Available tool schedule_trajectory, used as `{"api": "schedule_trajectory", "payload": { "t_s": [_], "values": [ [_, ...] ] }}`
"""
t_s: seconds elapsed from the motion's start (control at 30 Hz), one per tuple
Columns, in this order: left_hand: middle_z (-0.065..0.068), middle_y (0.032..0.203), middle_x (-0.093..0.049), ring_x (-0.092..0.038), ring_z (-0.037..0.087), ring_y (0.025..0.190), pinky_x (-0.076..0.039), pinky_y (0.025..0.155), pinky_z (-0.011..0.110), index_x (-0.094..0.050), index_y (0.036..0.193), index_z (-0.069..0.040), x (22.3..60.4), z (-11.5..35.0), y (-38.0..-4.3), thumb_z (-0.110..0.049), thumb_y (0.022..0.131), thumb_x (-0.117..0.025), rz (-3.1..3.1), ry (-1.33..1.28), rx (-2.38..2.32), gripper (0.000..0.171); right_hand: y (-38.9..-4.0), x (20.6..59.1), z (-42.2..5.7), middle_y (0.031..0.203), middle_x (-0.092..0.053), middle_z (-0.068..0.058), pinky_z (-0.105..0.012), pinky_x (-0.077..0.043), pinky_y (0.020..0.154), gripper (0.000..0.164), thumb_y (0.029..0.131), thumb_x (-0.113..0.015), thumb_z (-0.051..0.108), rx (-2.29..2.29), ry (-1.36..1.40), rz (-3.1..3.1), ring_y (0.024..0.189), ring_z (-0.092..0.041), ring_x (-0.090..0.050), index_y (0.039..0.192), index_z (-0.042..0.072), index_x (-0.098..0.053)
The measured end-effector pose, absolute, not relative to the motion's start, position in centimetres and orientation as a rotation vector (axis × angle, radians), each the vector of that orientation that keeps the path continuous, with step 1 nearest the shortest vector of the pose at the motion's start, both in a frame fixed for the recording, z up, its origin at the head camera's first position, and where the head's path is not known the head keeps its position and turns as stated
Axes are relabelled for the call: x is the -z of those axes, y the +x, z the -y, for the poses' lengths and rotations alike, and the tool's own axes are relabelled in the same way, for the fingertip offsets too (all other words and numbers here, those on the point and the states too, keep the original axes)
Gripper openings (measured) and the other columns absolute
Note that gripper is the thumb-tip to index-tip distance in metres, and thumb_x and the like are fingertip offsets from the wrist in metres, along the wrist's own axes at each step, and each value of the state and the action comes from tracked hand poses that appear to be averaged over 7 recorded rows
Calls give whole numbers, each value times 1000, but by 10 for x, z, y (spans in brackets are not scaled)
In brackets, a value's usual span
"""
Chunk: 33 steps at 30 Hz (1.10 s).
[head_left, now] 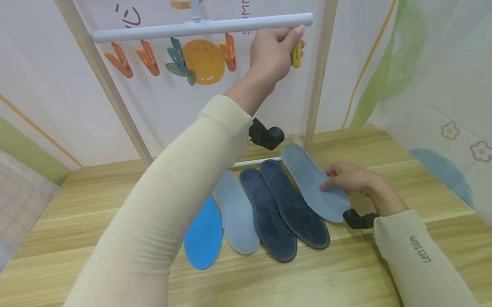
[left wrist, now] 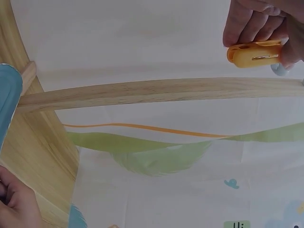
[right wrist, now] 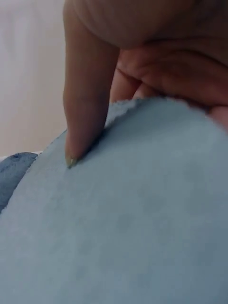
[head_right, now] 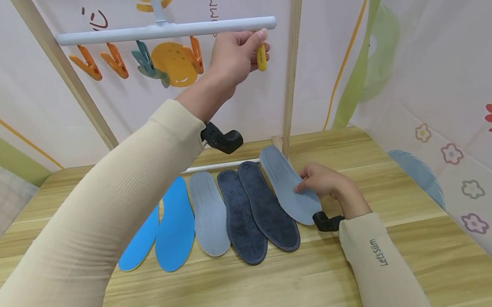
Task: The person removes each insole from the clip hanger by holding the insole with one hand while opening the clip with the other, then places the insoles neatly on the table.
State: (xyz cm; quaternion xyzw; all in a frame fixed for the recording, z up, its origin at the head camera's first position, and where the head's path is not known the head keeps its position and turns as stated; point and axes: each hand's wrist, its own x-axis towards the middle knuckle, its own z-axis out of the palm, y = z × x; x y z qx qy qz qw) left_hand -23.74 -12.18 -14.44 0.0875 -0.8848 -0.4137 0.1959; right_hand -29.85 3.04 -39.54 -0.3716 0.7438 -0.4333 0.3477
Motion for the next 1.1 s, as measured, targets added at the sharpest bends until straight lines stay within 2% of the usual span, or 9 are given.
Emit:
{"api": "schedule_trajectory", "payload": {
  "t_s": [0.2,0.37,0.5,0.6,0.67,0.73,0.83,1.0,1.1],
  "values": [
    [-3,90,-60,-50,8,79,-41,69,19,-70,109,-12,146,122,-237,-38,106,-51,2489,210,1159,32,-296,396,-30,89,-72,-7,-28,-60,62,39,98,-60,12,1040,-946,-2025,74,-12,-68,128,-13,-59],
    [-1,86,-56,-44,10,73,-37,65,20,-66,103,-8,150,123,-237,-36,106,-50,2489,161,1176,32,-290,392,-29,111,-65,-20,-26,-50,51,52,97,-63,20,937,-936,-2157,75,-15,-61,134,-14,-52],
    [0,84,-53,-41,10,70,-34,62,20,-63,102,-6,153,124,-239,-37,107,-48,2499,170,1175,34,-288,391,-28,121,-59,-25,-29,-52,53,55,98,-63,23,879,-922,-2220,76,-17,-60,136,-14,-48],
    [1,83,-51,-41,11,69,-34,60,20,-61,104,-7,156,124,-241,-37,108,-47,2496,182,1191,34,-288,390,-26,115,-58,-21,-30,-54,55,52,99,-62,25,844,-903,-2262,71,-17,-56,133,-11,-51],
    [1,92,-58,-47,8,76,-37,64,20,-63,118,-10,158,124,-241,-37,108,-46,2496,193,1199,34,-288,390,-25,113,-58,-20,-31,-57,58,51,100,-60,28,831,-886,-2292,72,-17,-56,132,-10,-52],
    [1,110,-65,-53,8,89,-42,72,21,-59,136,-14,159,125,-241,-38,108,-45,2500,211,1214,39,-289,390,-25,105,-58,-18,-32,-58,61,52,101,-58,31,829,-864,-2321,70,-19,-56,132,-11,-52],
    [-3,143,-60,-56,5,118,-48,93,22,-41,155,-19,159,127,-241,-39,108,-45,2505,241,1240,51,-291,391,-25,93,-61,-14,-32,-58,63,54,102,-55,33,850,-823,-2350,72,-18,-59,131,-12,-53],
    [-8,153,-51,-50,5,137,-44,111,28,-38,156,-21,162,132,-242,-39,108,-47,2480,288,1301,53,-294,393,-25,73,-60,-6,-29,-53,60,54,104,-53,34,881,-797,-2352,65,-15,-57,131,-13,-52],
    [-5,150,-55,-53,8,134,-46,110,29,-42,154,-19,164,135,-242,-38,107,-49,2457,295,1331,51,-296,393,-25,69,-58,-5,-29,-51,59,55,104,-53,35,889,-808,-2342,63,-15,-55,131,-12,-51]
  ]
}}
